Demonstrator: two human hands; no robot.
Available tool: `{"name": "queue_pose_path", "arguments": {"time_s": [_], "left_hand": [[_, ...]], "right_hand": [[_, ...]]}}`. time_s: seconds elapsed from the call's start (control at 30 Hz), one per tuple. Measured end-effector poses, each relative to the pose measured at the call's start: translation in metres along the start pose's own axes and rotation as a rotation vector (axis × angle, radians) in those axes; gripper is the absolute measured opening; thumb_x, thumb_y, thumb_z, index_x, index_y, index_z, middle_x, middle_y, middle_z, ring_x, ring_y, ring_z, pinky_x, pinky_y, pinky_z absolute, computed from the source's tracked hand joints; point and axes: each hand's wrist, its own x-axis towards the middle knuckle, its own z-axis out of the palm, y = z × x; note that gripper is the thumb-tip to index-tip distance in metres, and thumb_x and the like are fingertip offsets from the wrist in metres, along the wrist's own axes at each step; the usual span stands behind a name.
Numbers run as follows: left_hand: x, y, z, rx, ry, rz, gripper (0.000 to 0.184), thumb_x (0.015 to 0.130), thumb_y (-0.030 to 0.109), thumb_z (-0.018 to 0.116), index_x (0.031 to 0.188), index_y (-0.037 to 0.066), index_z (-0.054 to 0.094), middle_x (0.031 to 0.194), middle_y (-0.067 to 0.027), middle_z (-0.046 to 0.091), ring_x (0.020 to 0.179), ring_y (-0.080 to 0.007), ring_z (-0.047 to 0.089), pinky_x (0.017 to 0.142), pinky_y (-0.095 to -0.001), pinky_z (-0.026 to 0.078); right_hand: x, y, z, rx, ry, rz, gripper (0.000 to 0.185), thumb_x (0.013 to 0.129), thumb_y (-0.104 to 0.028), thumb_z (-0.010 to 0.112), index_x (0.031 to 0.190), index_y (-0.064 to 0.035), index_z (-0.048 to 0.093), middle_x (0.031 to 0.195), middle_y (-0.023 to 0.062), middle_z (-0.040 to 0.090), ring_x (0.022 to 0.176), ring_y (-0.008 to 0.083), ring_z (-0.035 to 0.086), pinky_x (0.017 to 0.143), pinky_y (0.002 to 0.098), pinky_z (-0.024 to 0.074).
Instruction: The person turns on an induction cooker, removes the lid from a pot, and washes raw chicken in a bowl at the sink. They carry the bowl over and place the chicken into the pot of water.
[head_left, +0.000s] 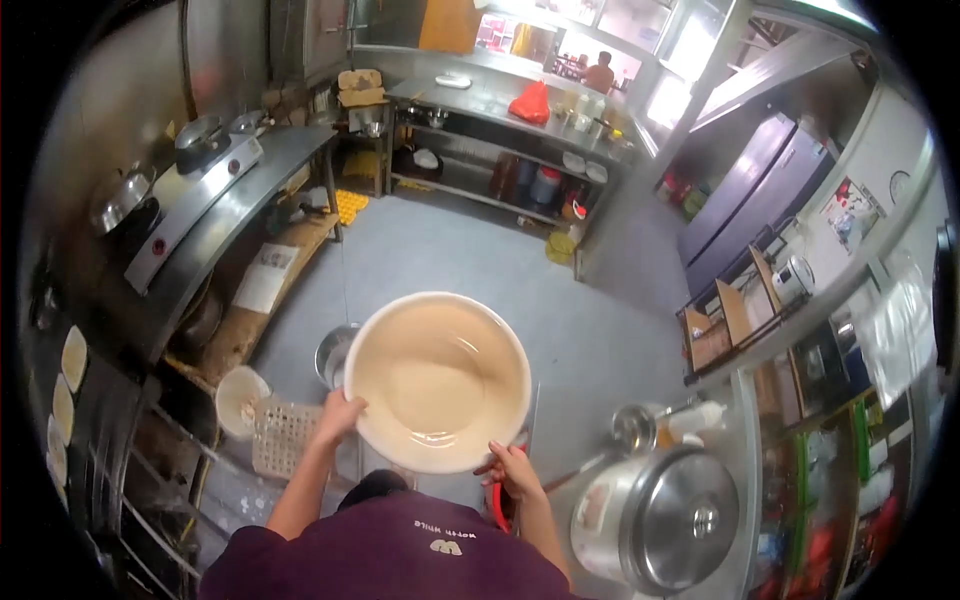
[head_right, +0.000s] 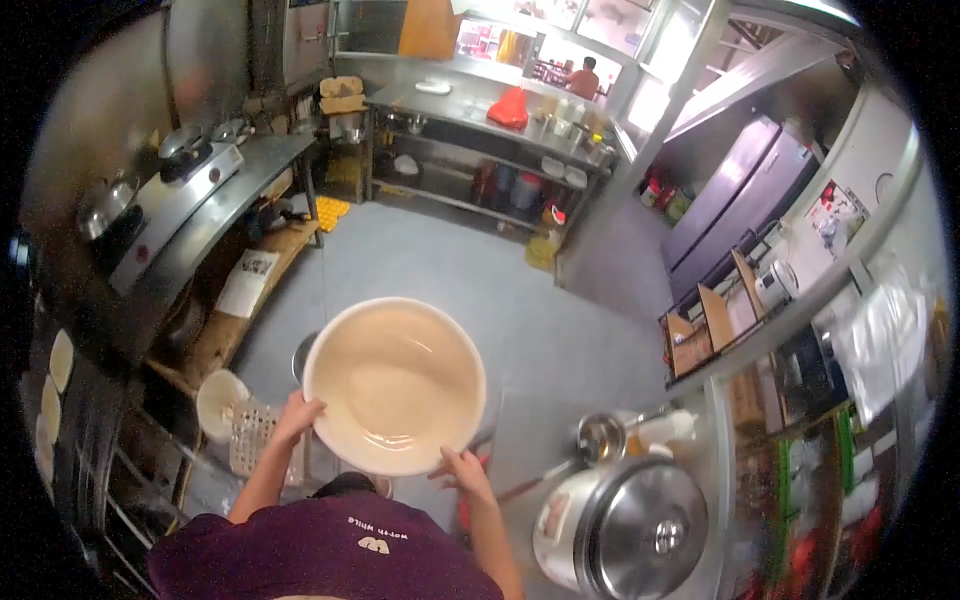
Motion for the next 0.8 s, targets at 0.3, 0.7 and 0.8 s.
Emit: {"name": "queue_pose_path", "arguments": {"time_s": [0.3, 0.7, 0.8], "left_hand": [[0.194, 0.096, 0.074, 0.097, -0.351, 0.068, 0.036, 0.071, 0.005, 0.056, 0.106, -0.004, 0.052, 0.092, -0.0084, 0.061, 0.079, -0.0133, 0.058, 0.069, -0.0266, 0.047], [0.387, 0.152, 0.191, 0.045, -0.321, 0.104, 0.034, 0.072, 0.009, 0.054, 0.103, -0.004, 0.053, 0.088, -0.0118, 0.062, 0.075, -0.0162, 0.06, 0.066, -0.0284, 0.048], [0.438, 0.173, 0.21, 0.039, -0.248, 0.117, 0.033, 0.075, 0.012, 0.054, 0.104, -0.003, 0.053, 0.087, -0.0111, 0.061, 0.074, -0.0156, 0.06, 0.062, -0.0274, 0.048]], "right_hand": [[0.119, -0.106, -0.021, 0.278, 0.214, -0.091, 0.046, 0.078, -0.02, 0.058, 0.114, 0.0039, 0.042, 0.099, 0.0162, 0.056, 0.08, 0.0304, 0.06, 0.057, 0.0413, 0.0529], [0.289, -0.253, -0.105, 0.383, 0.197, -0.177, 0.047, 0.074, -0.008, 0.053, 0.115, 0.0086, 0.038, 0.105, 0.0191, 0.052, 0.09, 0.0318, 0.057, 0.066, 0.0458, 0.052], [0.343, -0.311, -0.114, 0.362, 0.159, -0.205, 0.048, 0.072, -0.005, 0.051, 0.115, 0.0105, 0.037, 0.105, 0.02, 0.052, 0.09, 0.0321, 0.057, 0.067, 0.0457, 0.0517]]}}
